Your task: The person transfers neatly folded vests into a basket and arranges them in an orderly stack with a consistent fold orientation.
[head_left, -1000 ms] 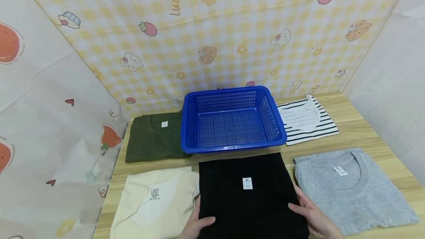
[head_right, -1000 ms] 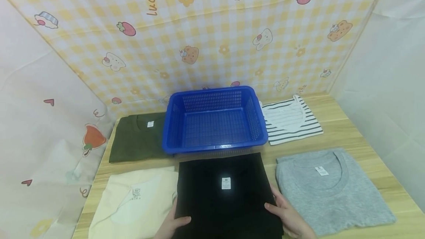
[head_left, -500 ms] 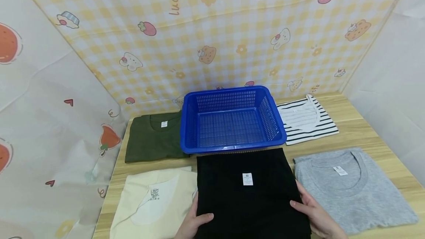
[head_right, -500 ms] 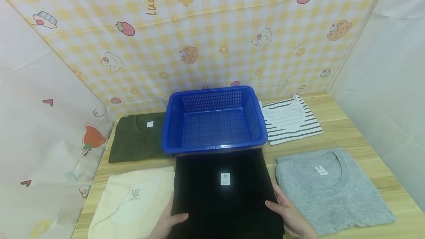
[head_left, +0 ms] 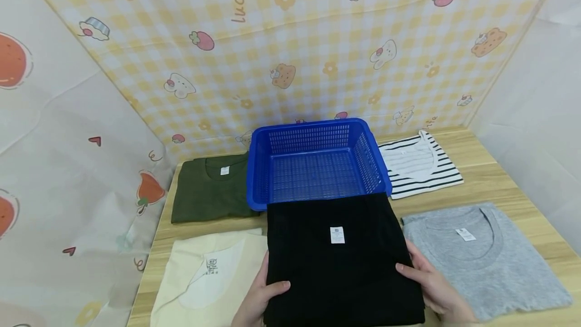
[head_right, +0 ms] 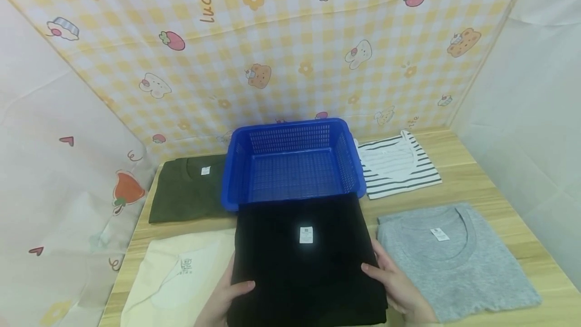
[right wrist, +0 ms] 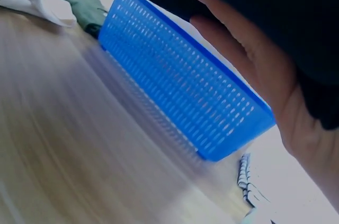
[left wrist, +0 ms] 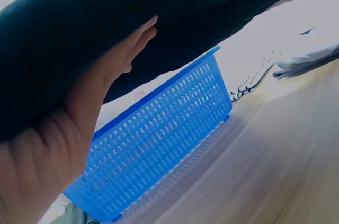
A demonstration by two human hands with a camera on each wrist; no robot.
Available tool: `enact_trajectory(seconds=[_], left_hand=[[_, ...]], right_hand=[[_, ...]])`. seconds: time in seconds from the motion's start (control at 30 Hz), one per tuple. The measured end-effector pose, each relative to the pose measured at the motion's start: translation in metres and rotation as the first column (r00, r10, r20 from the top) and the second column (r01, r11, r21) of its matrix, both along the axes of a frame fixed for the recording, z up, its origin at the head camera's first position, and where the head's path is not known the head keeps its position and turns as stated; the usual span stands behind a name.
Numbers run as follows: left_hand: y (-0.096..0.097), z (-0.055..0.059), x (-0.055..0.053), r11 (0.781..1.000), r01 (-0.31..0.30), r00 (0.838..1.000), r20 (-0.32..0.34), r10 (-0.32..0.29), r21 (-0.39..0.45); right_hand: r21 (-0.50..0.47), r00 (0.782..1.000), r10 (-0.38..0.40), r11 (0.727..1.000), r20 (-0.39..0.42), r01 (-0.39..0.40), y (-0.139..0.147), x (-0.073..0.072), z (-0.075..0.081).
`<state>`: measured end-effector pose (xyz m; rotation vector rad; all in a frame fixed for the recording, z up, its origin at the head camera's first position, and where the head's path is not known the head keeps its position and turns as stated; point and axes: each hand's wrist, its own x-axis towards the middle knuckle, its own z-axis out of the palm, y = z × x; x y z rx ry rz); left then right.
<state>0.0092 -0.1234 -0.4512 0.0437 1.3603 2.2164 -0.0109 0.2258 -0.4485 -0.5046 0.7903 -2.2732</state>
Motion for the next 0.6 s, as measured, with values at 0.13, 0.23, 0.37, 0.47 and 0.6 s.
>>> enact_trajectory(seconds=[0.13, 0.23, 0.37, 0.47, 0.6], left_hand=[[-0.001, 0.004, -0.007, 0.999, -0.010, 1.000, -0.021, 0.009, -0.050], [-0.002, 0.008, -0.013, 0.995, -0.018, 0.999, -0.047, 0.014, -0.095], [-0.004, 0.012, -0.019, 0.993, -0.033, 0.998, -0.056, 0.027, -0.111], [-0.005, 0.013, -0.024, 0.995, -0.042, 0.997, -0.063, 0.036, -0.091], [-0.006, 0.011, -0.028, 0.998, -0.048, 0.995, -0.090, 0.044, -0.045]], right_hand=[[-0.008, 1.000, -0.002, 1.000, -0.023, 0.002, -0.002, -0.006, 0.005], [-0.023, 1.000, -0.003, 1.000, -0.027, 0.002, -0.004, -0.012, 0.007], [-0.013, 0.999, -0.015, 1.000, -0.049, 0.015, -0.006, -0.019, 0.011], [-0.001, 0.998, -0.016, 1.000, -0.053, 0.015, -0.008, -0.024, 0.013], [0.014, 0.999, -0.004, 1.000, -0.042, 0.005, -0.009, -0.031, 0.014]])
